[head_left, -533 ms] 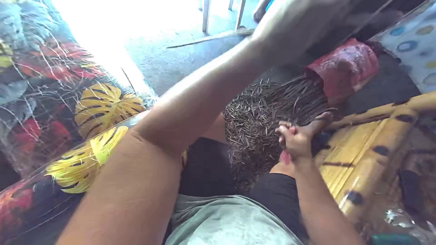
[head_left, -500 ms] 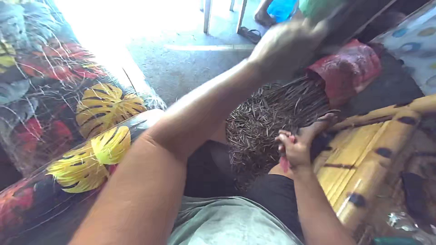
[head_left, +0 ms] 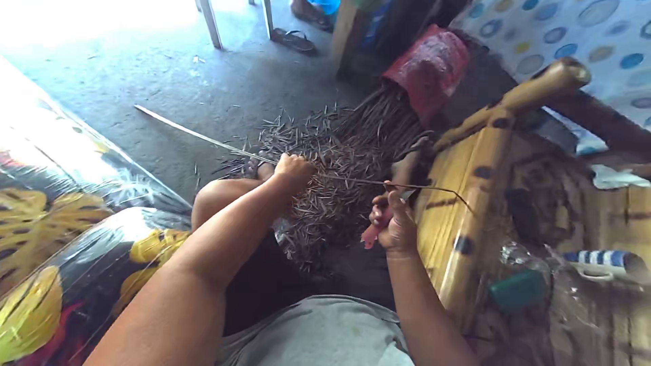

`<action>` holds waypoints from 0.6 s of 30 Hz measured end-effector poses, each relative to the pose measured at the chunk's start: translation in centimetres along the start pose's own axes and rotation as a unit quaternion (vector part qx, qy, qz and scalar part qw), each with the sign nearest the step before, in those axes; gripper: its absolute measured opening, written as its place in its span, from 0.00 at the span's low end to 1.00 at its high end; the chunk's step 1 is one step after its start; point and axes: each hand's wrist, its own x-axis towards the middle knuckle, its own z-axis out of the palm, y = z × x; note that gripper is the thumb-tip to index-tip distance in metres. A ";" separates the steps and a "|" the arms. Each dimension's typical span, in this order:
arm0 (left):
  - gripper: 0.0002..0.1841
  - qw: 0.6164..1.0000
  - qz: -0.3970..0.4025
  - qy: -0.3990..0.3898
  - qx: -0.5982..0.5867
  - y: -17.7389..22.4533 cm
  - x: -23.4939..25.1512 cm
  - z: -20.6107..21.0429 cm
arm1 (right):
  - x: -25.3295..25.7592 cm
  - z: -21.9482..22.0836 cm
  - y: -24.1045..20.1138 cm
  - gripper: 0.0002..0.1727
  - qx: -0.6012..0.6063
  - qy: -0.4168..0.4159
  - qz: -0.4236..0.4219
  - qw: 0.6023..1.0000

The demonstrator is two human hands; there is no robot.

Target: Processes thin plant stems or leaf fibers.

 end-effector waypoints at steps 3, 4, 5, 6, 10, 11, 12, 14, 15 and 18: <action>0.12 1.000 0.012 0.016 0.005 0.2 0.7 0.1 | 1.1 -0.6 -0.3 0.18 -0.008 0.049 0.016 0.999; 0.12 1.000 0.008 0.016 0.000 0.1 0.9 0.3 | 1.3 -1.0 -0.4 0.17 -0.014 0.064 0.024 0.998; 0.12 1.000 -0.006 0.003 -0.007 -0.1 1.1 0.5 | 1.4 -1.4 -0.5 0.16 -0.020 0.078 0.025 0.996; 0.12 0.999 -0.030 -0.020 -0.008 -0.4 1.3 0.6 | 1.5 -1.7 -0.6 0.15 -0.028 0.093 0.023 0.995; 0.11 0.983 -0.130 -0.125 0.018 -1.3 1.9 0.6 | 1.8 -2.6 0.0 0.16 -0.043 0.098 0.032 0.994; 0.13 0.980 -0.143 -0.135 0.009 -1.4 1.8 0.3 | 2.1 -2.4 0.3 0.16 -0.036 0.101 0.040 0.993; 0.14 0.981 -0.139 -0.133 -0.020 -1.6 1.5 0.1 | 2.3 -2.1 0.8 0.16 -0.032 0.098 0.049 0.993; 0.13 0.987 -0.063 -0.109 -0.097 -1.9 0.8 0.0 | 2.4 -1.1 1.7 0.17 -0.036 0.070 0.065 0.995; 0.13 0.987 -0.003 -0.101 -0.129 -1.8 1.0 0.0 | 2.2 -0.6 2.1 0.18 -0.040 0.045 0.074 0.995; 0.15 0.960 0.156 -0.090 -0.216 0.2 1.0 0.0 | 1.9 0.4 4.0 0.20 -0.043 -0.028 0.088 0.995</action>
